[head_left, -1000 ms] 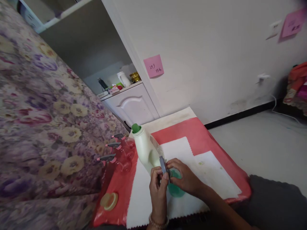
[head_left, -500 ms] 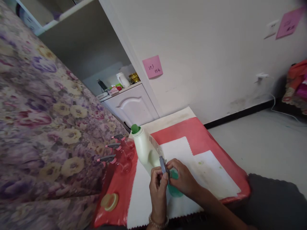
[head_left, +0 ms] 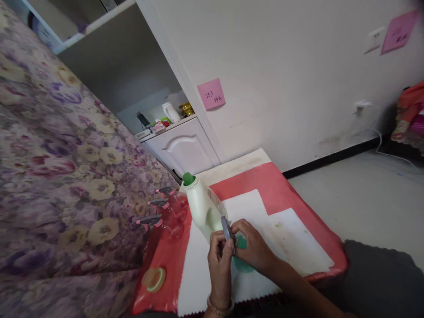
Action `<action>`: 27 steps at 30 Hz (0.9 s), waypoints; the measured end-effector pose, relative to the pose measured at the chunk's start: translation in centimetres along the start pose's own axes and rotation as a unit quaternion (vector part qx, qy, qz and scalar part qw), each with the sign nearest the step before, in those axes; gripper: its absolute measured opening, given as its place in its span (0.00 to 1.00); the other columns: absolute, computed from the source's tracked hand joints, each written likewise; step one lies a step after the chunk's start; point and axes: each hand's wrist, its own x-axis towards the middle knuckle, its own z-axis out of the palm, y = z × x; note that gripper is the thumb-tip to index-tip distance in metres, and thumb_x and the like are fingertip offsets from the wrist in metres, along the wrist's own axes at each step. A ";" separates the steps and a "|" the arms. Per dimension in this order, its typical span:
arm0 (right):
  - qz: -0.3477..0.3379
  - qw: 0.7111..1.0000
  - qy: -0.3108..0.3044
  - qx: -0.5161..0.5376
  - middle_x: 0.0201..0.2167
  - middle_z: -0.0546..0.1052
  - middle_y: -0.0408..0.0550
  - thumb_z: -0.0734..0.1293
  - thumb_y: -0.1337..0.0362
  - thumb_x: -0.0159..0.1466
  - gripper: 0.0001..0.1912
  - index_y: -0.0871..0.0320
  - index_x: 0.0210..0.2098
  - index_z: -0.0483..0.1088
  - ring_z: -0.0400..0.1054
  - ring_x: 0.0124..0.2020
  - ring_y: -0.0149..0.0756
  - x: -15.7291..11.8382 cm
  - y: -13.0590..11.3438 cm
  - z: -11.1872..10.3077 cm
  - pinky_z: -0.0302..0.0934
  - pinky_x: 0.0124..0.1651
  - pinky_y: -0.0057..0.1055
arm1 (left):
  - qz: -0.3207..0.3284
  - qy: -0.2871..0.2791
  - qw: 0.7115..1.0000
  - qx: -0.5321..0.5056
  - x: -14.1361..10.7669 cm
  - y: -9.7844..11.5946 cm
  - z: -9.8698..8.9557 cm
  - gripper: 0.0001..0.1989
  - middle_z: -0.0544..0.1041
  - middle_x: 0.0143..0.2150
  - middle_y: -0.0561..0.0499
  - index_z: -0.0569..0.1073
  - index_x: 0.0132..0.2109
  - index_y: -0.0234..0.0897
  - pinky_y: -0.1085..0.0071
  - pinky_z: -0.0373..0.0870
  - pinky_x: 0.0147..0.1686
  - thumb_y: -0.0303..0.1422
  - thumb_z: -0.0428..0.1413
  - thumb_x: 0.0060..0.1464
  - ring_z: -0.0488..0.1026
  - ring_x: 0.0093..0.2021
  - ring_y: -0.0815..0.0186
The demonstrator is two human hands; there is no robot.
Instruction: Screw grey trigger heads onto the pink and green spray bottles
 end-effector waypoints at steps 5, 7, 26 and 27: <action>0.009 0.998 -0.040 0.055 0.39 0.74 0.45 0.67 0.76 0.51 0.14 0.55 0.35 0.69 0.69 0.44 0.40 0.1 -0.4 -0.6 0.62 0.50 0.37 | 0.002 -0.009 1.000 0.002 -0.1 -0.2 0.0 0.12 0.70 0.34 0.53 0.72 0.36 0.39 0.71 0.64 0.38 0.44 0.57 0.56 0.67 0.36 0.64; 0.025 0.999 -0.017 0.045 0.36 0.74 0.45 0.68 0.75 0.51 0.12 0.55 0.32 0.67 0.69 0.41 0.40 0.0 -0.3 -0.3 0.63 0.47 0.37 | 0.002 -0.011 1.000 0.001 0.0 -0.2 0.0 0.12 0.70 0.34 0.53 0.72 0.37 0.39 0.70 0.65 0.38 0.43 0.56 0.56 0.67 0.37 0.64; -0.009 1.000 -0.014 -0.004 0.39 0.73 0.46 0.69 0.75 0.50 0.15 0.54 0.35 0.67 0.67 0.43 0.41 -0.2 0.2 0.0 0.62 0.47 0.36 | 0.001 -0.008 1.000 0.002 0.0 -0.2 0.0 0.12 0.72 0.34 0.53 0.72 0.37 0.38 0.71 0.66 0.39 0.43 0.57 0.56 0.69 0.37 0.64; -0.013 1.000 -0.018 0.002 0.40 0.73 0.46 0.68 0.75 0.51 0.15 0.54 0.36 0.67 0.67 0.44 0.40 -0.2 0.1 0.0 0.62 0.47 0.36 | 0.001 -0.006 1.000 0.003 0.0 -0.1 0.0 0.12 0.72 0.34 0.52 0.72 0.37 0.38 0.71 0.66 0.39 0.43 0.57 0.56 0.69 0.37 0.63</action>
